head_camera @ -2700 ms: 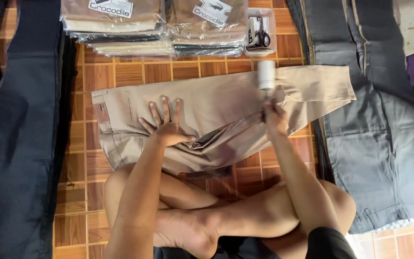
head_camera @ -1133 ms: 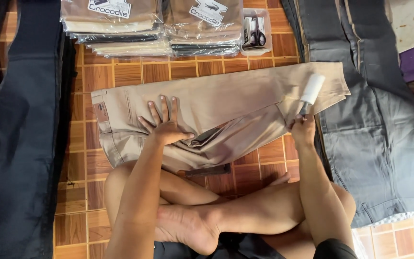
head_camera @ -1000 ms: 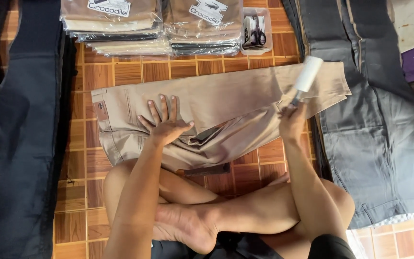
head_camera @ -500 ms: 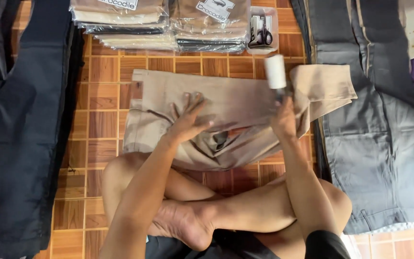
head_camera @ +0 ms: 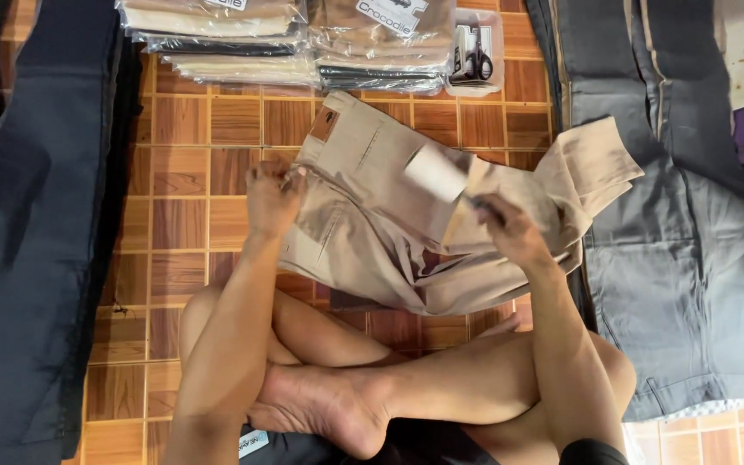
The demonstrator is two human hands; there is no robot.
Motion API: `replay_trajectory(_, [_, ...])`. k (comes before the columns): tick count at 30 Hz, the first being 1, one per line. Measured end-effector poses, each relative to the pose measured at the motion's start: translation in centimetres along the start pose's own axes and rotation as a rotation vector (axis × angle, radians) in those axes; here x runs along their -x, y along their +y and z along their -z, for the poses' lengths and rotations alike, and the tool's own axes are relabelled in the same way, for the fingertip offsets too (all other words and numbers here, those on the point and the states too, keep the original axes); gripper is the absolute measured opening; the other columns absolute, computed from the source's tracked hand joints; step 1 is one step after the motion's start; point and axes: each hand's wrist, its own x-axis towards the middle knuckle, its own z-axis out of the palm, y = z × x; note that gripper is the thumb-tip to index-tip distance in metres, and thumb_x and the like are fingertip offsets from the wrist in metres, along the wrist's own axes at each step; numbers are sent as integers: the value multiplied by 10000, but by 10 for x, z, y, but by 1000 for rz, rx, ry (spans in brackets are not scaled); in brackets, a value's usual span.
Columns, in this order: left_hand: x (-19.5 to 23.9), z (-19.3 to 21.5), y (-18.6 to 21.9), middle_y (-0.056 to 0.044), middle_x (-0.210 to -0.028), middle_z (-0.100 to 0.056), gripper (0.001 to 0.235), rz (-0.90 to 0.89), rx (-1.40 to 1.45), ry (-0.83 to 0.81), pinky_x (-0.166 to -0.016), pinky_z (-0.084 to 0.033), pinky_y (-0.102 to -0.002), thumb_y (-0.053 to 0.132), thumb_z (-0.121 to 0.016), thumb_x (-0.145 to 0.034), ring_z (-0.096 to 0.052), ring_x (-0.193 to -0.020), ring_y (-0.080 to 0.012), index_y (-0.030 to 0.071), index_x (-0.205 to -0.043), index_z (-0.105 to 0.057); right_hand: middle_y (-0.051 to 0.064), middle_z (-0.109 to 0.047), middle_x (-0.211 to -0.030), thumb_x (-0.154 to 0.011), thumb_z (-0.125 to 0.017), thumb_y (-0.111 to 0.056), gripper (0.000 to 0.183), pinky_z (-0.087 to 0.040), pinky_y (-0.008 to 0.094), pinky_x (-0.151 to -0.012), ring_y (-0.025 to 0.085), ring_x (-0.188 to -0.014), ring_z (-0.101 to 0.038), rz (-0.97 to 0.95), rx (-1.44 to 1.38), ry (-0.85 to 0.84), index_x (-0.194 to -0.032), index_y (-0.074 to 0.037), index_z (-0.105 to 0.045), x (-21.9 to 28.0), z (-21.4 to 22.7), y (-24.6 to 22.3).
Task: The person cleans a pair of pants using a lint roller, folds the pants into a rectangular shape, and places them into a clear plastic bag.
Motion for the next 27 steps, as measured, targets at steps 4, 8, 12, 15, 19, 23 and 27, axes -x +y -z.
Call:
replay_trajectory(4, [-9, 15, 7, -31, -970, -758, 378, 293, 55, -279, -798, -585, -459, 562, -753, -805, -728, -976, -294, 265, -1039, -742, 201, -781, -1093, -971, -634, -173, 242, -521, 494, -954, 378, -1056, -725, -88, -45, -333, -1171, -148, -767, -4, -11, -6])
replay_trajectory(8, [-7, 20, -10, -120, -948, -771, 384, 422, 26, -434, -803, -572, -477, 444, -832, -752, -727, -980, -368, 164, -1010, -779, 188, -738, -1084, -997, -638, -261, 296, -560, 485, -882, 360, -994, -720, -189, 52, -71, -1268, -164, -704, -30, -22, 38])
replay_trajectory(12, [-8, 31, 0, -171, -992, -769, 421, 473, 1, -553, -859, -562, -493, 426, -843, -733, -715, -1037, -384, 129, -1026, -783, 86, -695, -771, -1043, -607, -392, 238, -562, 540, -740, 356, -795, -724, -144, 260, 256, -1254, -295, -659, -64, -34, 94])
replay_trajectory(15, [-9, 21, -13, -201, -1009, -751, 463, 433, -80, -493, -864, -550, -551, 469, -810, -757, -696, -1040, -431, 121, -1056, -751, 71, -638, -698, -1047, -584, -320, 158, -520, 528, -660, 332, -711, -694, -217, 190, 409, -1169, -257, -662, -70, -34, 90])
replay_trajectory(19, [-16, 51, 37, -178, -997, -758, 425, 501, 127, -476, -860, -558, -490, 457, -715, -905, -711, -1028, -404, 73, -1085, -748, 23, -566, -629, -1090, -563, -196, 141, -512, 278, -535, 153, -578, -569, -128, -246, 148, -1111, -177, -702, -39, -7, 42])
replay_trajectory(23, [-17, 22, 11, -164, -1049, -752, 487, 462, 53, -519, -886, -565, -477, 516, -748, -863, -694, -1088, -383, 91, -1101, -762, 57, -610, -746, -952, -645, -172, 156, -471, 247, -550, 140, -682, -544, -249, -300, -341, -1018, -73, -746, -19, 0, 19])
replay_trajectory(27, [-13, 0, -18, -152, -936, -760, 356, 482, 53, -490, -823, -569, -471, 473, -782, -831, -707, -1034, -388, 152, -984, -794, 78, -643, -753, -989, -677, -260, 230, -487, 284, -561, 163, -668, -547, -294, -218, -245, -1086, -74, -769, -30, -5, 34])
